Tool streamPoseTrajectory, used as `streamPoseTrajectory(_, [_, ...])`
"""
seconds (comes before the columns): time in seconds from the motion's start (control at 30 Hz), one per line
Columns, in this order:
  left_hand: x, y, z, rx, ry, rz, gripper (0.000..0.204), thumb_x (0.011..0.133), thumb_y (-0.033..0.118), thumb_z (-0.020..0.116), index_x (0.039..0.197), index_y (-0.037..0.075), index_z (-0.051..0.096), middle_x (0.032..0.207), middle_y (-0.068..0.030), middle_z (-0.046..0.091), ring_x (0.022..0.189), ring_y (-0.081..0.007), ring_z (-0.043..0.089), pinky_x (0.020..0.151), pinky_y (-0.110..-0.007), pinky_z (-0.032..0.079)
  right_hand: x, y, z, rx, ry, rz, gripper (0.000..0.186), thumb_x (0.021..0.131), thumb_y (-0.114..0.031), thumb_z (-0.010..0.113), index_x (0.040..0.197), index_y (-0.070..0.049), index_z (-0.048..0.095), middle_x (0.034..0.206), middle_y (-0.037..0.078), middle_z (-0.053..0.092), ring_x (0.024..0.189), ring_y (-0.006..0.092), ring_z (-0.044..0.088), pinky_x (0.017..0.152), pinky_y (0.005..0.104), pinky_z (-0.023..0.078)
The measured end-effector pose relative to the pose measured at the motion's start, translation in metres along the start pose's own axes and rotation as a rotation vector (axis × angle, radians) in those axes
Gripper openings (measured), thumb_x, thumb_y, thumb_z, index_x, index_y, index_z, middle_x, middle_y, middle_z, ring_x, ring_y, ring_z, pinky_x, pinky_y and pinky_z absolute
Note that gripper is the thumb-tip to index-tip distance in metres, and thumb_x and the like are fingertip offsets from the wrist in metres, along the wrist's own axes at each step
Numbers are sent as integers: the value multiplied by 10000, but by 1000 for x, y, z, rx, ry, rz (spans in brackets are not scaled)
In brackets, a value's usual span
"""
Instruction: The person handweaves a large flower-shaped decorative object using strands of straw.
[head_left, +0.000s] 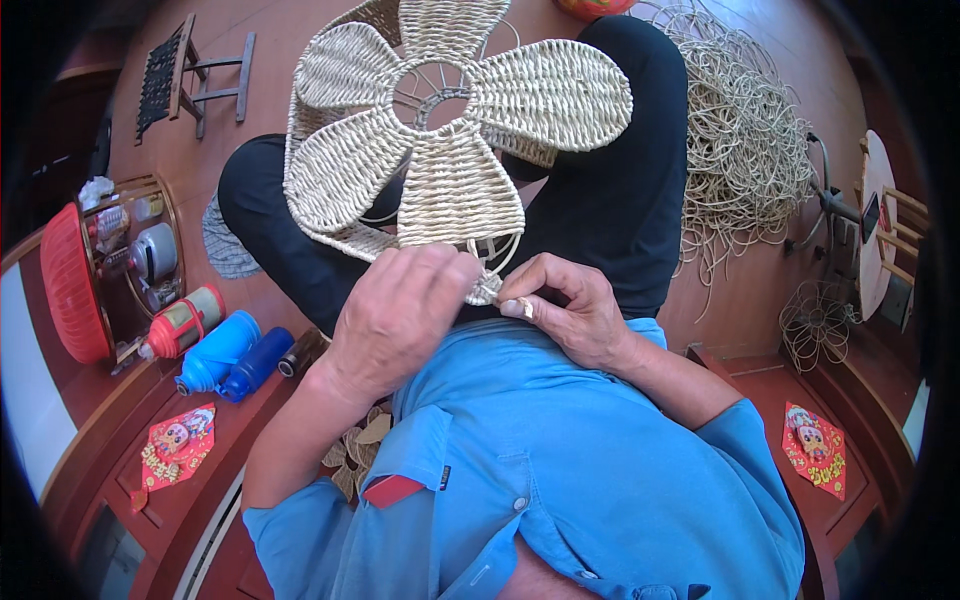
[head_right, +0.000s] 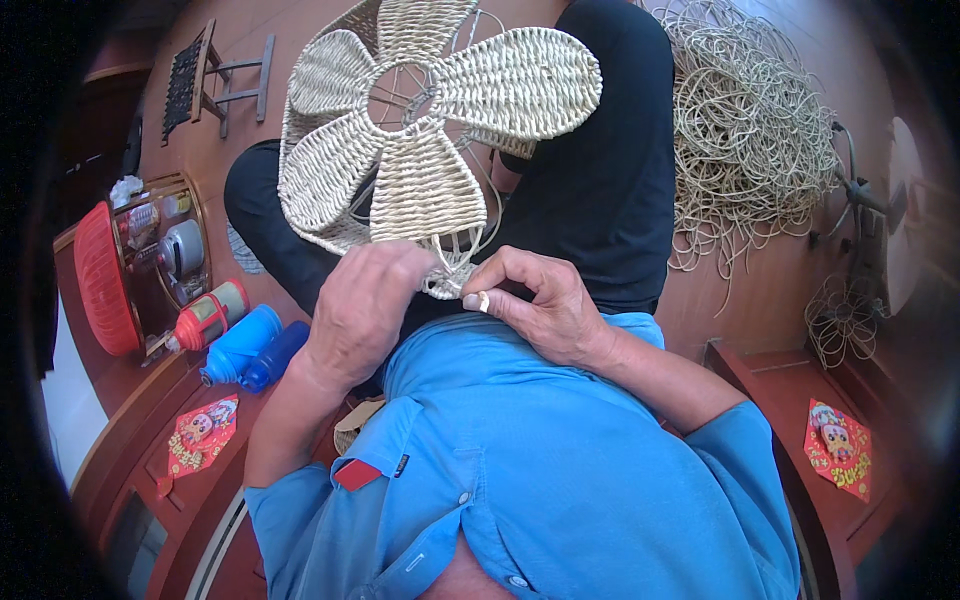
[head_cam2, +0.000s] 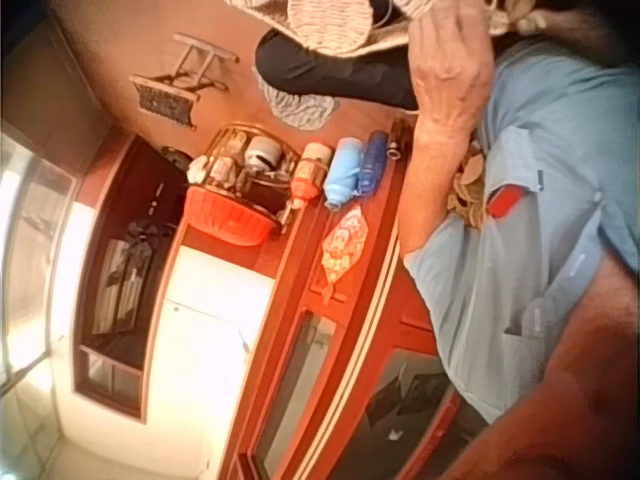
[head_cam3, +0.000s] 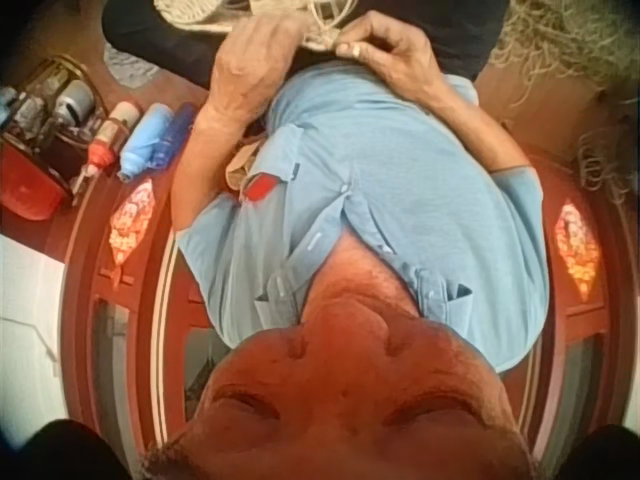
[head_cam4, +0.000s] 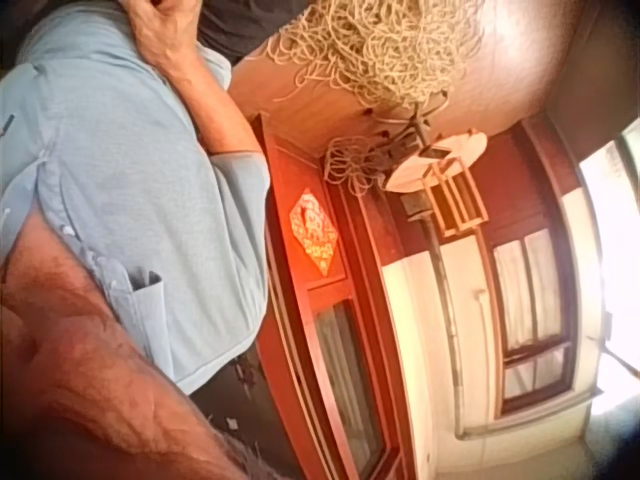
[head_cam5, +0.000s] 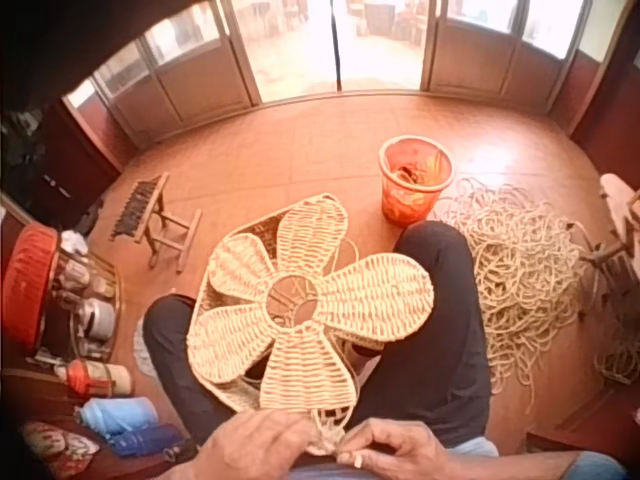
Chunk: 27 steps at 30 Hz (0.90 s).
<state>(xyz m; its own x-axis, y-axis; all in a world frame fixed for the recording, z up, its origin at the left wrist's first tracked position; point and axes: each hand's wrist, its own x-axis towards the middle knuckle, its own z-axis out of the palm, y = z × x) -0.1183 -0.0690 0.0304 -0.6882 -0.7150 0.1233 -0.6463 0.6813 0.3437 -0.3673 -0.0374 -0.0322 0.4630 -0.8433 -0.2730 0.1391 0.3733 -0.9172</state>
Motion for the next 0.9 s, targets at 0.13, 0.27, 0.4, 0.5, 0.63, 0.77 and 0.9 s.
streamPoseTrajectory(0.13, [-12,-1,10,-274,83,-225,318,870,-51,725,1168,58,716,1089,-127,669,956,-324,705,825,-428,580,-1,-5,-2,-109,-24,-131,62,1012,-35,772,1063,-1,764,1055,94,770,1010,179,738,902,333,588])
streamPoseTrajectory(0.27, [-13,3,8,-393,80,-318,261,864,-87,741,1096,33,724,1062,-133,669,965,-335,698,840,-440,571,-4,-21,-3,-210,-85,-173,39,1004,-37,772,1036,-15,767,1046,103,771,1021,211,752,887,351,594])
streamPoseTrajectory(0.4, [-8,3,5,-412,76,-309,284,824,-76,766,1081,31,711,1050,-139,660,970,-338,689,852,-444,559,0,-31,0,-316,-122,-257,74,956,7,786,1023,-18,767,1022,102,777,997,243,762,864,364,603])
streamPoseTrajectory(0.5, [-6,5,3,-452,72,-323,309,778,-51,796,1061,30,701,1048,-138,650,968,-340,678,857,-443,550,-1,-32,3,-315,-107,-269,102,927,28,796,1016,-10,764,1021,104,777,979,253,764,840,368,608])
streamPoseTrajectory(0.63, [-5,10,2,-444,81,-327,324,767,-9,813,1066,32,694,1043,-133,641,970,-340,662,864,-439,544,1,-34,11,-315,-93,-307,109,918,37,799,1012,-4,762,1024,105,779,973,255,766,825,367,610])
streamPoseTrajectory(0.77, [-13,14,15,-408,214,-368,306,758,-38,829,1048,26,755,1007,-127,669,939,-317,680,832,-417,551,9,-35,18,-369,-42,-392,142,907,50,804,1035,-1,767,1025,117,778,966,269,769,826,369,616])
streamPoseTrajectory(0.9, [-18,20,24,-434,277,-462,269,807,-61,818,1058,31,784,994,-122,679,936,-296,686,819,-397,552,12,-35,23,-415,31,-429,149,930,46,790,1073,7,773,1033,116,770,959,229,768,827,343,616])
